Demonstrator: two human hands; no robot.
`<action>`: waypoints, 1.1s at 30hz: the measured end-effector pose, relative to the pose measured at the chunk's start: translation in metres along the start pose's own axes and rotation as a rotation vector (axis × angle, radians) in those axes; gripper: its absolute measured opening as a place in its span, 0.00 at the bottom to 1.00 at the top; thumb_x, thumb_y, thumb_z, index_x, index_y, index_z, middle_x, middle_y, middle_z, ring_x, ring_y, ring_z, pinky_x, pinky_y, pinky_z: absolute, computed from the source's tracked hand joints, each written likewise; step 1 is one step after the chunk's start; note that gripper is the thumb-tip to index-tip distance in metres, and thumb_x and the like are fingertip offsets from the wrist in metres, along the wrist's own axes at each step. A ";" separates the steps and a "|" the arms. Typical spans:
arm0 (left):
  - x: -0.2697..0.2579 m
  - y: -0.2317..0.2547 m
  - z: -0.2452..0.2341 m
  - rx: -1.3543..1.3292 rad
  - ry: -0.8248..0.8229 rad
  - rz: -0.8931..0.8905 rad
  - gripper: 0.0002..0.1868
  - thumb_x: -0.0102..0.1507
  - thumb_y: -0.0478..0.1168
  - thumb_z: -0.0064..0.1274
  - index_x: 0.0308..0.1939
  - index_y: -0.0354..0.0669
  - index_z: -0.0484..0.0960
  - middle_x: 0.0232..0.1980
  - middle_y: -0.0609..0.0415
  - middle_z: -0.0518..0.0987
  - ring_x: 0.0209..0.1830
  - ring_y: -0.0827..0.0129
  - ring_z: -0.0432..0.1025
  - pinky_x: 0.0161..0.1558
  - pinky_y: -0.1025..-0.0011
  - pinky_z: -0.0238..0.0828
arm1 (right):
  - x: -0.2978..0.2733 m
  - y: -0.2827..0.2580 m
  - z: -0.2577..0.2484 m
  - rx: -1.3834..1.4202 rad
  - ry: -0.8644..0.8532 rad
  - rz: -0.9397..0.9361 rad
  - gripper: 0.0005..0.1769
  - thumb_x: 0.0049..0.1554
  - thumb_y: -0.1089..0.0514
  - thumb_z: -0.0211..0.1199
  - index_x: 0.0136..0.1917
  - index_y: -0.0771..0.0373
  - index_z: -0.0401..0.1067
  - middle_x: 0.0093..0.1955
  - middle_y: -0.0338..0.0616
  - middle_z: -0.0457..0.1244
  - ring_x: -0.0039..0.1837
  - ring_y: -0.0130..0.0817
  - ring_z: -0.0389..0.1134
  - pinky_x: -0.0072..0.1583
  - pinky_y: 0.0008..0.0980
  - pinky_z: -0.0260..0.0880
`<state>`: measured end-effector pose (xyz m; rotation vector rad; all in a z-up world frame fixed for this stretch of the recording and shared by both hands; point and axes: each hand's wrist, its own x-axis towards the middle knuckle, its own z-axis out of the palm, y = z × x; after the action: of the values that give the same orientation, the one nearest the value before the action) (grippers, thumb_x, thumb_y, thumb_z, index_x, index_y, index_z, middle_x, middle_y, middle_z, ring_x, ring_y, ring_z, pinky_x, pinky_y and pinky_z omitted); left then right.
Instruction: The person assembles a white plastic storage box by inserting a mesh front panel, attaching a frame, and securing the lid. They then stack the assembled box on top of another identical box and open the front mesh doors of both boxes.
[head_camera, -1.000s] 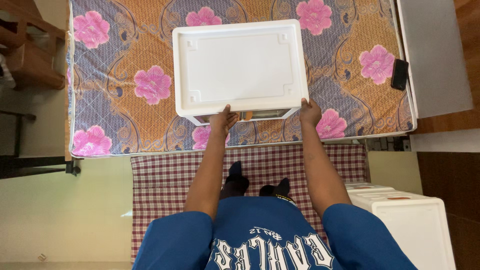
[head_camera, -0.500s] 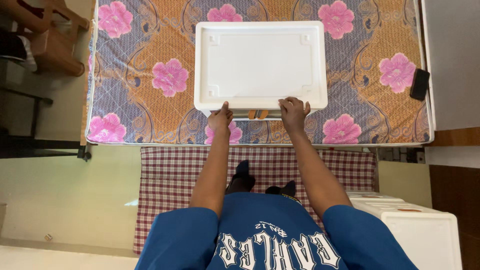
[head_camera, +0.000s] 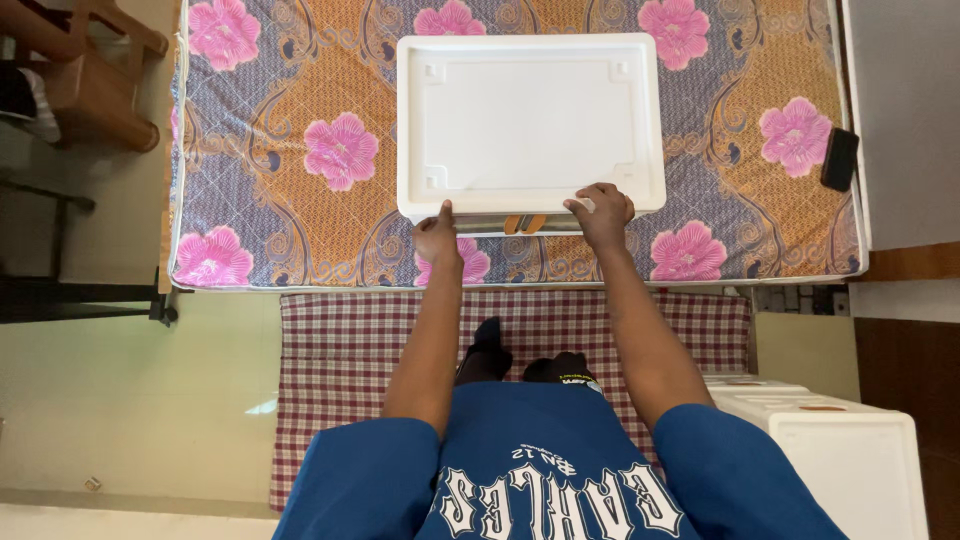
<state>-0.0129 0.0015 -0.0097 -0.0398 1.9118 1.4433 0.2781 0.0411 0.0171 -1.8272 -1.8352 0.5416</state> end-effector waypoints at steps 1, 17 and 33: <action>0.005 0.001 -0.002 0.071 0.097 0.072 0.28 0.54 0.38 0.76 0.46 0.27 0.74 0.42 0.42 0.79 0.36 0.64 0.74 0.38 0.71 0.76 | 0.002 0.001 -0.002 -0.028 -0.001 0.028 0.25 0.52 0.37 0.74 0.54 0.56 0.79 0.63 0.46 0.63 0.69 0.44 0.59 0.75 0.53 0.43; 0.012 0.037 0.019 0.736 -0.186 1.050 0.20 0.61 0.42 0.68 0.56 0.42 0.83 0.67 0.45 0.75 0.76 0.46 0.60 0.74 0.46 0.56 | 0.048 0.034 -0.040 -0.278 -0.009 0.057 0.61 0.45 0.35 0.80 0.78 0.68 0.56 0.81 0.62 0.47 0.83 0.58 0.43 0.78 0.59 0.42; -0.018 0.058 0.076 1.329 -0.567 0.688 0.49 0.49 0.57 0.73 0.72 0.58 0.69 0.79 0.48 0.58 0.81 0.48 0.47 0.73 0.37 0.48 | 0.089 0.058 -0.037 -0.284 -0.117 0.145 0.63 0.43 0.33 0.80 0.78 0.68 0.56 0.83 0.63 0.44 0.83 0.57 0.44 0.78 0.50 0.49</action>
<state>0.0153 0.0803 0.0398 1.5507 2.0502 0.1729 0.3485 0.1288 0.0179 -2.1708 -1.9487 0.4668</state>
